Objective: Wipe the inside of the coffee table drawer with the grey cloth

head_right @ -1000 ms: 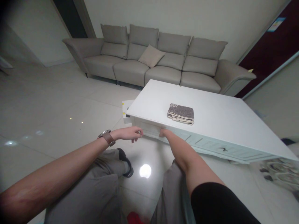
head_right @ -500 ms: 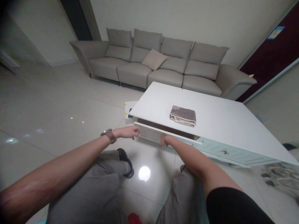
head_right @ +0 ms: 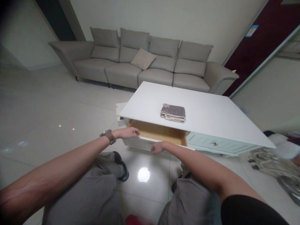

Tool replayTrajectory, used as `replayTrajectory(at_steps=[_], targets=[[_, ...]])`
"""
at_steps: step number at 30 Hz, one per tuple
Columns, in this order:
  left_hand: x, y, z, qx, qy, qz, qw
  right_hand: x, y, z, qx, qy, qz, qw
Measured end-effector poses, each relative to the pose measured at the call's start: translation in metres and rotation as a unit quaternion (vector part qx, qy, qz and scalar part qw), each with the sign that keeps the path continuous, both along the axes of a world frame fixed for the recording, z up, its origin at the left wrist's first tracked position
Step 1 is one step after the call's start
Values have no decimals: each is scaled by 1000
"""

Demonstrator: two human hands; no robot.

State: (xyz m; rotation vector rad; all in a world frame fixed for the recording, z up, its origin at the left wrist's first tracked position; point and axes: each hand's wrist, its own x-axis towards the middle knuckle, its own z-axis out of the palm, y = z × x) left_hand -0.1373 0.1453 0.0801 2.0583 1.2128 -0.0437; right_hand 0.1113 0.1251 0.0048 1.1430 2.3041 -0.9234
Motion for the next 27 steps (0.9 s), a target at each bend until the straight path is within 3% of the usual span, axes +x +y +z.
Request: replayTrajectory(at_steps=[3,5,7,9,13,19,27], targets=[[9,3,-8,-9,18,-13,1000,14,6,21,22,97,-6,995],[14,5,-13,-3,40,-26,999,28,9,31,99,117,-28,988],[19,6,-18,6,76,-35,996,45,8,35,188,65,-47,979],[23,6,-23,9,122,-40,992,62,5,34,228,-29,-61,971],[29,6,-31,17,178,-49,983,90,-8,26,194,-155,-68,966],[35,5,-33,49,214,-59,974,106,-25,19,219,-163,-65,960],[40,-4,-33,72,248,-90,962,102,-38,23,205,-167,-38,964]])
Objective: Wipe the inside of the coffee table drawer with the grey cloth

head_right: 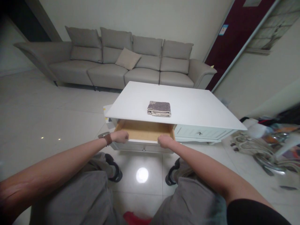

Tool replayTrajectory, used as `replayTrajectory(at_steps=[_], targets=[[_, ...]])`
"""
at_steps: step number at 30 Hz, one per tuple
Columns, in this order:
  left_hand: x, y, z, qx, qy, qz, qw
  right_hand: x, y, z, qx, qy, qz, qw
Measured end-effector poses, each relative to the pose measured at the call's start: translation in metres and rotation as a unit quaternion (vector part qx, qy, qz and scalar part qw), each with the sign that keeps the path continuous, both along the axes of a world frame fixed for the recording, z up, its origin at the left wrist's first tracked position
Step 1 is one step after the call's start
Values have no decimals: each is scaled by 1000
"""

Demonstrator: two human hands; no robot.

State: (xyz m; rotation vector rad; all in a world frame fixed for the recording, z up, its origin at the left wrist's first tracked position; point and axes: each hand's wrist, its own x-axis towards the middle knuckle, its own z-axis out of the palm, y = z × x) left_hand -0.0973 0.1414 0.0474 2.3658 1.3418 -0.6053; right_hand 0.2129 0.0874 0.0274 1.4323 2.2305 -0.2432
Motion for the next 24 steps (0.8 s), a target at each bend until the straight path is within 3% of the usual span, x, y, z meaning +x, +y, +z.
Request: replayTrajectory(at_steps=[12,20,24], targets=[[0,-19,-2,45,10,-45,998,-9,-6,6,-56,-6,93,994],[-4,-38,-12,-47,15,-94,994,-26,-31,4,-168,-14,124,978],[-6,-50,-10,-37,14,-103,994,-27,-40,-1,-172,4,114,979]])
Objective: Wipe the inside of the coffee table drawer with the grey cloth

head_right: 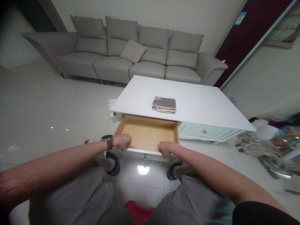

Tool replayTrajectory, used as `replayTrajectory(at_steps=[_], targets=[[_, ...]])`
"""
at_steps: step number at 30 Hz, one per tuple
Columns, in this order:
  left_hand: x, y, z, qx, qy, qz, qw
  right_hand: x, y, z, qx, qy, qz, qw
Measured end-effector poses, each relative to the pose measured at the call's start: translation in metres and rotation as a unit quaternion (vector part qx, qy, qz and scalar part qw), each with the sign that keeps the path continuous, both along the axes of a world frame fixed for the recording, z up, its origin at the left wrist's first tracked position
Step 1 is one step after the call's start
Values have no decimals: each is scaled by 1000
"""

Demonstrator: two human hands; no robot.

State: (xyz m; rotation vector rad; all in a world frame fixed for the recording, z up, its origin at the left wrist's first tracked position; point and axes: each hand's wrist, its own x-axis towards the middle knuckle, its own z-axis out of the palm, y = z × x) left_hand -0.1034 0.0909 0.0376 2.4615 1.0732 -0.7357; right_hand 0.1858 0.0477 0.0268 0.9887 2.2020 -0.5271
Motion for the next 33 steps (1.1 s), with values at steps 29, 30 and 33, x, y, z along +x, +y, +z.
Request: replayTrajectory(at_steps=[29,30,33], targets=[[-20,19,25,-53,-72,76,993,21,165,30,353,33,-124,927],[-18,19,26,-53,-74,72,993,16,154,29,360,35,-134,923],[-12,19,28,-40,-96,73,992,3,126,32,366,48,-160,915]])
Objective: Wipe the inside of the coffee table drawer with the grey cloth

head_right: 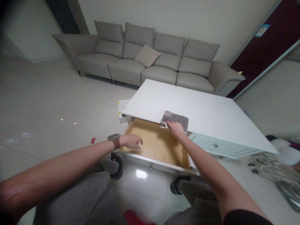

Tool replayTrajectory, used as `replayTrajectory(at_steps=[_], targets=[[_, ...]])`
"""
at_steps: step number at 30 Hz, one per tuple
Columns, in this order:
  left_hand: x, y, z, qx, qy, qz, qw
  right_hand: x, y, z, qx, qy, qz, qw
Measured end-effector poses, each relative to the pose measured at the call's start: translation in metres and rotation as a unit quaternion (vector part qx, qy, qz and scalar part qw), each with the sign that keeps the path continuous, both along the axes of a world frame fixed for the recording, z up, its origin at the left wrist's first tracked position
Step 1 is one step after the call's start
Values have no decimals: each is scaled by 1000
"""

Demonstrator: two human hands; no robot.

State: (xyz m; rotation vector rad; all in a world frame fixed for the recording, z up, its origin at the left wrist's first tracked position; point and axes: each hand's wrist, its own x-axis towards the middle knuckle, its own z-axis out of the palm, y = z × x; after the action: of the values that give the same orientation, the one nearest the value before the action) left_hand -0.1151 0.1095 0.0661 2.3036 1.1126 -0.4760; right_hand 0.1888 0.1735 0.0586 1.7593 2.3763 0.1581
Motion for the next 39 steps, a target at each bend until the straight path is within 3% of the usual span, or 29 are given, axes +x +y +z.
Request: replayTrajectory(at_steps=[3,5,7,10,13,16,18,20,24,27,29,32,37,39], targets=[[8,-1,3,12,-67,41,997,-13,-23,10,19,96,-45,994],[17,-3,7,7,-170,90,981,-25,-37,18,42,208,-85,974],[29,-5,13,2,-304,130,944,-42,-51,25,56,327,-107,937],[49,-9,23,-25,-476,168,863,-72,-74,31,36,499,-95,861],[61,-12,27,-63,-554,204,805,-94,-100,38,-28,599,-54,799],[62,-11,27,-54,-545,236,803,-97,-121,48,-115,647,-25,754],[57,-9,28,-24,-521,256,814,-90,-127,53,-159,655,-8,739],[50,-6,29,15,-485,276,830,-77,-129,52,-153,630,3,762],[25,2,22,126,-358,284,880,-42,-133,27,-107,459,13,882],[1,12,8,197,-253,250,913,-22,-144,-2,-165,283,31,944],[-12,17,-5,223,-176,231,930,-19,-152,-17,-235,176,42,955],[-18,26,-29,231,-74,210,947,-29,-159,-25,-305,76,72,946],[7,50,-85,259,4,169,951,-47,-161,-25,-283,57,93,953],[21,60,-112,219,38,175,959,-48,-160,-26,-288,67,96,950]])
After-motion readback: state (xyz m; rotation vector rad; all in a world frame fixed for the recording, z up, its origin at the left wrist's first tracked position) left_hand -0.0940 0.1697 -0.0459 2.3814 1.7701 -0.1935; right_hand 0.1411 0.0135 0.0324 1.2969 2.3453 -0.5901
